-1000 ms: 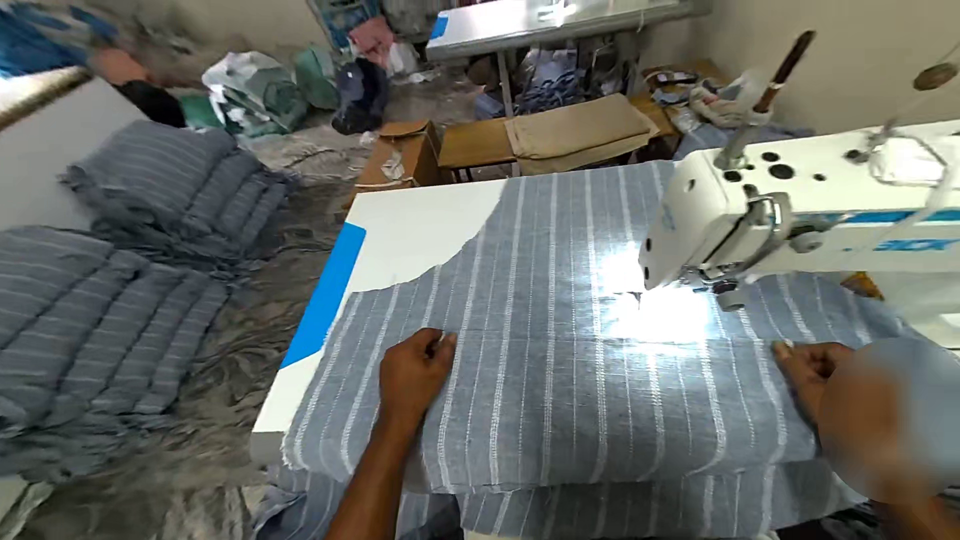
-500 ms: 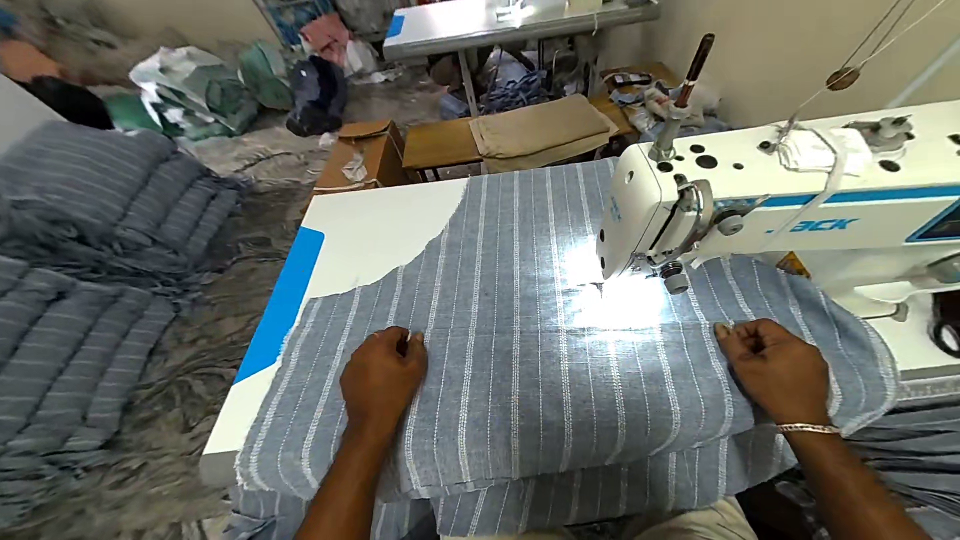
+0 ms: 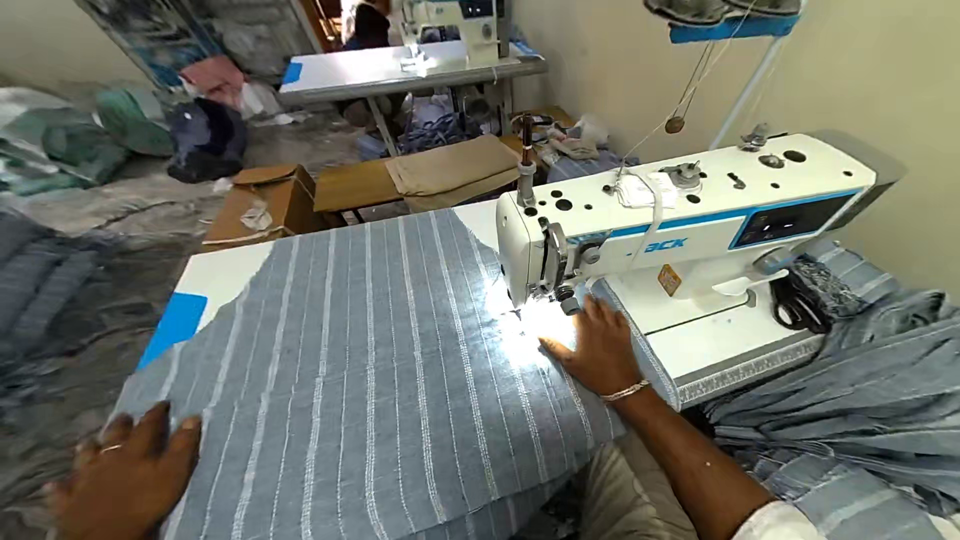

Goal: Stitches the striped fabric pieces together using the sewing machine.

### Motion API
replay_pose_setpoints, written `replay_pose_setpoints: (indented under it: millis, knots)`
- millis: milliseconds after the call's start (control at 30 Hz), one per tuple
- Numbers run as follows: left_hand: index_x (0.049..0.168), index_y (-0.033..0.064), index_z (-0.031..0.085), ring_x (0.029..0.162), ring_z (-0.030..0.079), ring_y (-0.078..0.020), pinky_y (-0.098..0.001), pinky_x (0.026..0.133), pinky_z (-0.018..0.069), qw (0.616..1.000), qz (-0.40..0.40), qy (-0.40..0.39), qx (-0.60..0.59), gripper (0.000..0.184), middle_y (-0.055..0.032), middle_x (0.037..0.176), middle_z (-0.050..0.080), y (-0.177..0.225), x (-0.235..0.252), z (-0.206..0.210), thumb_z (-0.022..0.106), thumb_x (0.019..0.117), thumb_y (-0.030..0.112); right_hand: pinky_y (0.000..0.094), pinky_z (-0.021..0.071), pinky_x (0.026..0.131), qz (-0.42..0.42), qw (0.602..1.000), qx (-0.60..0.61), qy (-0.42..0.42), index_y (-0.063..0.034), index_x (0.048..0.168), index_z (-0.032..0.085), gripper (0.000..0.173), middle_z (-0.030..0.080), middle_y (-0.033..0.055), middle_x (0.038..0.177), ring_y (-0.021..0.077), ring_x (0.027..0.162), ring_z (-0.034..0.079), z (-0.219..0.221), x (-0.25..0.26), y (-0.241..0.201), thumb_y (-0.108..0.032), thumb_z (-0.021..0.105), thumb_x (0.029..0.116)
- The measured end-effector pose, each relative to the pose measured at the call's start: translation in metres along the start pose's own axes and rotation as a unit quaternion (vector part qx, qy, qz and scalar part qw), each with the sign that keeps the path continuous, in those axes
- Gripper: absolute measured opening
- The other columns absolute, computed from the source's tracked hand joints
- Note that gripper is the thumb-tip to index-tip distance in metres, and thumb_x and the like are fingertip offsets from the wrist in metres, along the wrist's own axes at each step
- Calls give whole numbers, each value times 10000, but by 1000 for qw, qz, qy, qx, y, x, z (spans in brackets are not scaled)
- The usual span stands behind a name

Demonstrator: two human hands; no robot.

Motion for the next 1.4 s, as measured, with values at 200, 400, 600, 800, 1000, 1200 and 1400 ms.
replay_pose_setpoints:
  millis: [200, 400, 600, 800, 1000, 1200, 1400]
  knots:
    - [1571, 149, 448, 1517, 270, -505, -809, 1146, 127, 1000, 25, -3, 8, 744, -248, 1621, 369, 4, 21, 16, 281, 1041, 643, 655, 227, 1207, 31, 998, -38, -35, -121, 1567, 432, 980, 343, 195, 1643, 400, 1535, 276, 6, 2, 27, -841, 322, 912]
    - [1570, 129, 446, 1524, 256, -500, -783, 1165, 121, 1000, 28, -10, 3, 735, -254, 1621, 365, 14, 16, 9, 283, 1048, 620, 634, 225, 1215, 37, 998, -41, -37, -142, 1579, 422, 975, 345, 170, 1649, 379, 1542, 272, 6, 0, 26, -846, 297, 916]
    - [1522, 62, 489, 1455, 304, -595, -864, 1093, 150, 999, 36, -20, -21, 666, -334, 1555, 404, -1, 30, 9, 447, 1056, 536, 665, 292, 1175, 25, 999, 29, -25, -88, 1503, 510, 858, 452, 184, 1576, 408, 1496, 352, -11, -1, 34, -734, 507, 937]
    - [1327, -24, 629, 1236, 598, -478, -684, 1034, 458, 973, 162, -54, -156, 355, -297, 1336, 614, 205, -1, -15, 528, 1079, 210, 493, 623, 771, 5, 975, 224, 1, -49, 1281, 646, 346, 749, 97, 1012, 245, 832, 740, -40, 2, -7, -267, 652, 1013]
    - [1179, 71, 732, 1165, 649, -337, -565, 963, 529, 916, 351, -172, -90, 331, -152, 1206, 694, 380, -49, 61, 633, 944, 281, 470, 592, 748, -7, 982, 191, -16, -99, 1127, 724, 209, 699, 89, 964, 244, 839, 697, 4, -19, -37, -245, 670, 987]
    - [959, 75, 699, 938, 676, -317, -517, 830, 536, 894, 429, -98, -80, 344, -116, 906, 696, 373, -51, 94, 650, 884, 407, 459, 580, 767, 17, 980, 188, -58, -86, 1062, 730, 184, 692, 91, 932, 248, 855, 690, -3, -3, -31, -233, 643, 992]
    - [866, 143, 727, 1006, 602, -267, -509, 874, 423, 856, 468, -116, -183, 248, -32, 879, 667, 362, -44, 97, 568, 977, 297, 449, 578, 730, 29, 983, 162, -83, -145, 1028, 765, 225, 697, 55, 920, 219, 847, 693, -9, -1, -37, -317, 621, 1007]
Point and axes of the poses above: each hand's wrist, its own x-axis towards the middle knuckle, its own z-axis out of the palm, y = z × x, the point moved 2 cm from there along x, towards the middle knuckle
